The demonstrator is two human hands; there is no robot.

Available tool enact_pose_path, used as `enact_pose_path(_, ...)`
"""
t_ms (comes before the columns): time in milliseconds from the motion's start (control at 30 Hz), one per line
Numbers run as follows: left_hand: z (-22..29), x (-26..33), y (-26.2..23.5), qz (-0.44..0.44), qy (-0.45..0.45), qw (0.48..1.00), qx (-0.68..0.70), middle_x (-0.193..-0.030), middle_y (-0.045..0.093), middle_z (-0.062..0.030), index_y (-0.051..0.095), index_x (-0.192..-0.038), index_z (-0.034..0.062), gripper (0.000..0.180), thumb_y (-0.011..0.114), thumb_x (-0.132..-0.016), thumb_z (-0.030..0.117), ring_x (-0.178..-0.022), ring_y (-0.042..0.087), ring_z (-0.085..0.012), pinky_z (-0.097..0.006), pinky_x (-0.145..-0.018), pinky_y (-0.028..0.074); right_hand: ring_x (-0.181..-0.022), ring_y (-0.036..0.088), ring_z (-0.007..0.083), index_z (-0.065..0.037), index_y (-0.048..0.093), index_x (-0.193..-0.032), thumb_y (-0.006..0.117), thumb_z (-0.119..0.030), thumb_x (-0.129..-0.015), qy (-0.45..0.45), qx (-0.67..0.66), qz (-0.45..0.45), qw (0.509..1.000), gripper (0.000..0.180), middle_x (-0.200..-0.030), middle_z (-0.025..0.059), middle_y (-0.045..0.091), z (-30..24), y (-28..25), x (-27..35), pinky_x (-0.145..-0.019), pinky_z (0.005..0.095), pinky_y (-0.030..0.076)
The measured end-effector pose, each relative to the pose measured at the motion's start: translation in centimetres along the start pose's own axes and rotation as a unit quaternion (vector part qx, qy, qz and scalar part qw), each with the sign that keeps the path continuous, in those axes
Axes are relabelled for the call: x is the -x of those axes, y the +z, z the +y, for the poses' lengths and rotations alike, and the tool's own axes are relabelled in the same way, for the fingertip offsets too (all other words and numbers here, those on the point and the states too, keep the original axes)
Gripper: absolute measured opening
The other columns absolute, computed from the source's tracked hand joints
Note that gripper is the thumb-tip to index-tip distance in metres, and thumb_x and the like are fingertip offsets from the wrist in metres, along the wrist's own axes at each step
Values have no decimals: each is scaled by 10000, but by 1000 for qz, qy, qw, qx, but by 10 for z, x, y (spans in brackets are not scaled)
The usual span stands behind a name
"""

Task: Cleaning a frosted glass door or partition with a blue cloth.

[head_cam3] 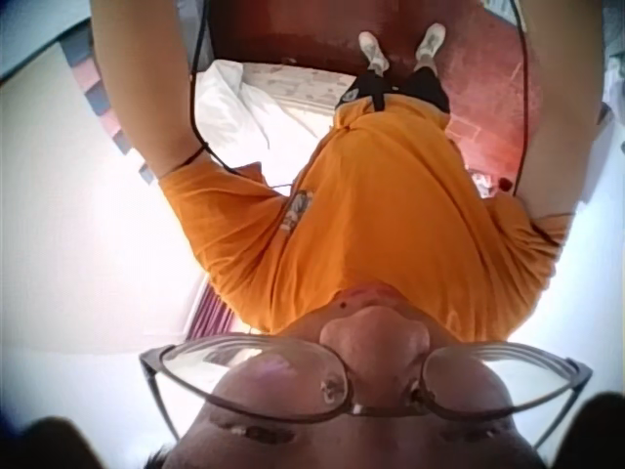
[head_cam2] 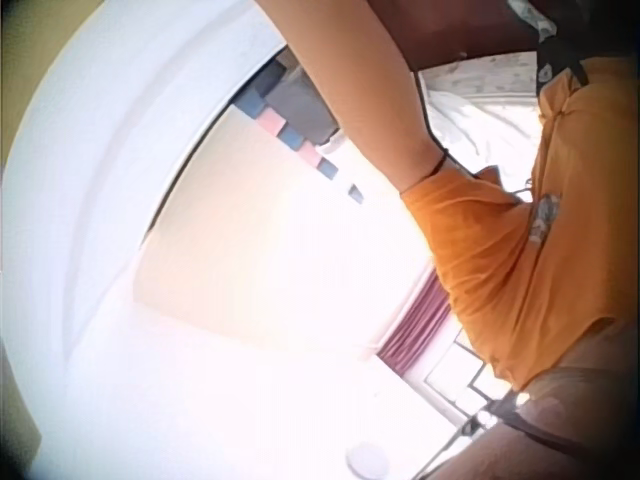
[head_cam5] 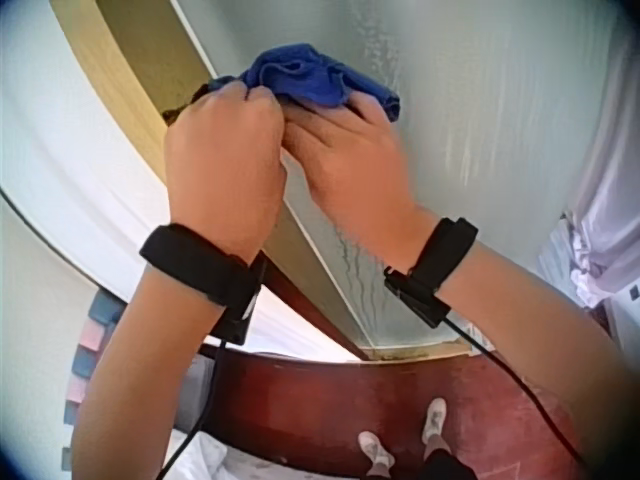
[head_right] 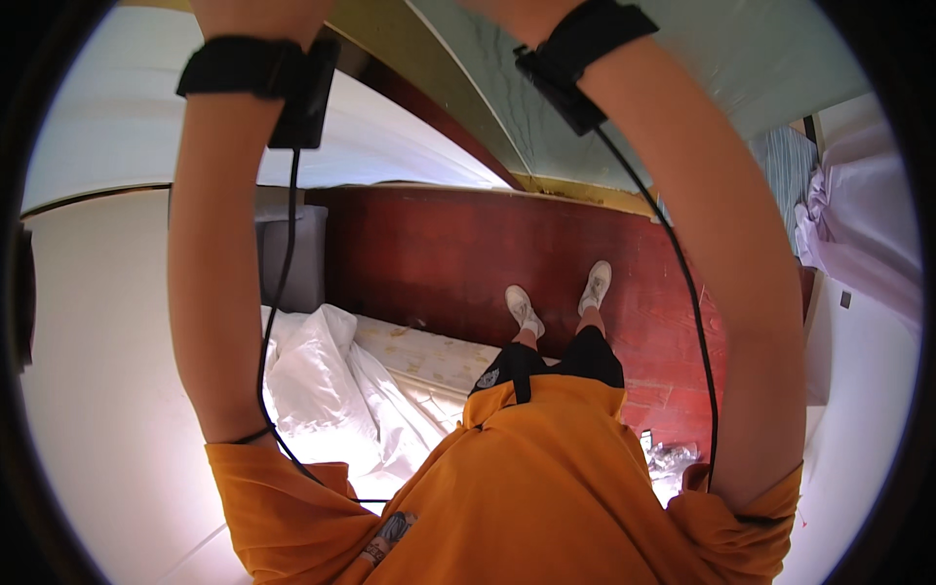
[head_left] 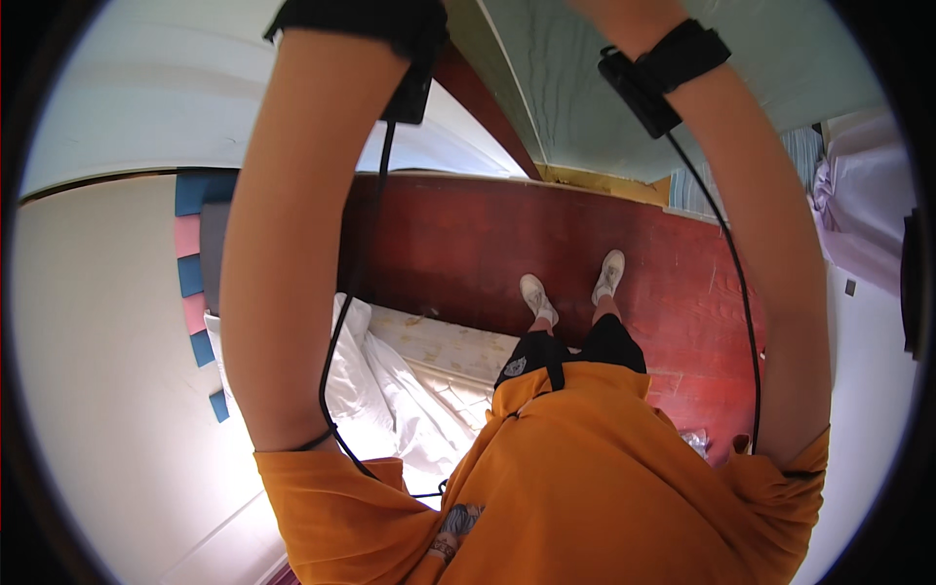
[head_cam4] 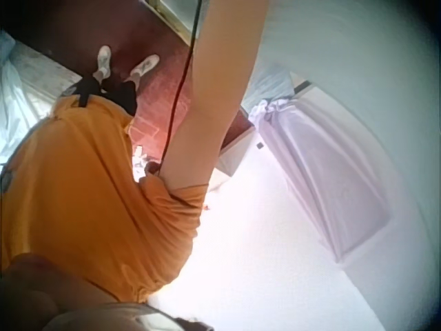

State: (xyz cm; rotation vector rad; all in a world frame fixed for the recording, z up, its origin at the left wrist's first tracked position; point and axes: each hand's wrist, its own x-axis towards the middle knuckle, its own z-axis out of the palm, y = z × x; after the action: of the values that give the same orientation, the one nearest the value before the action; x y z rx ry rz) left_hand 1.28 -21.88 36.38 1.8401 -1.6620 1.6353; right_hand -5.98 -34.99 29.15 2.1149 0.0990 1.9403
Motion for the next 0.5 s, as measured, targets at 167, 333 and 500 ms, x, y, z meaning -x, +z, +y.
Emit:
enact_pose_path(167, 16, -14, -1, -26, -23, 999, 8, -836, 649, -141, 622, -794, 28, 48, 660, -769, 14, -850, 679, -330, -431, -719, 558, -1155, 652, 211, -67, 739, -1125, 634, -49, -852, 47, -6, -63, 997, 293, -1228, 55, 726, 5, -19, -3, -1022, 402, 439)
enact_pose_path(333, 22, -13, 1, -55, -69, 996, 35, -847, 619, -121, 599, -819, 40, 45, 634, -793, 49, -862, 665, -301, -408, -697, 562, -1189, 644, 212, -65, 737, -1134, 658, -101, -857, 86, -35, -110, 990, 291, -1248, 59, 719, 7, -22, -5, -1051, 420, 444)
enact_pose_path(500, 29, 4, 17, -70, -66, 995, -6, -864, 631, -82, 587, -819, 80, 154, 686, -716, 21, -850, 690, -281, -384, -592, 570, -1157, 659, 231, -56, 738, -1114, 683, -88, -837, 101, -41, -131, 985, 284, -1208, 73, 731, 3, -23, 12, -1033, 438, 444)
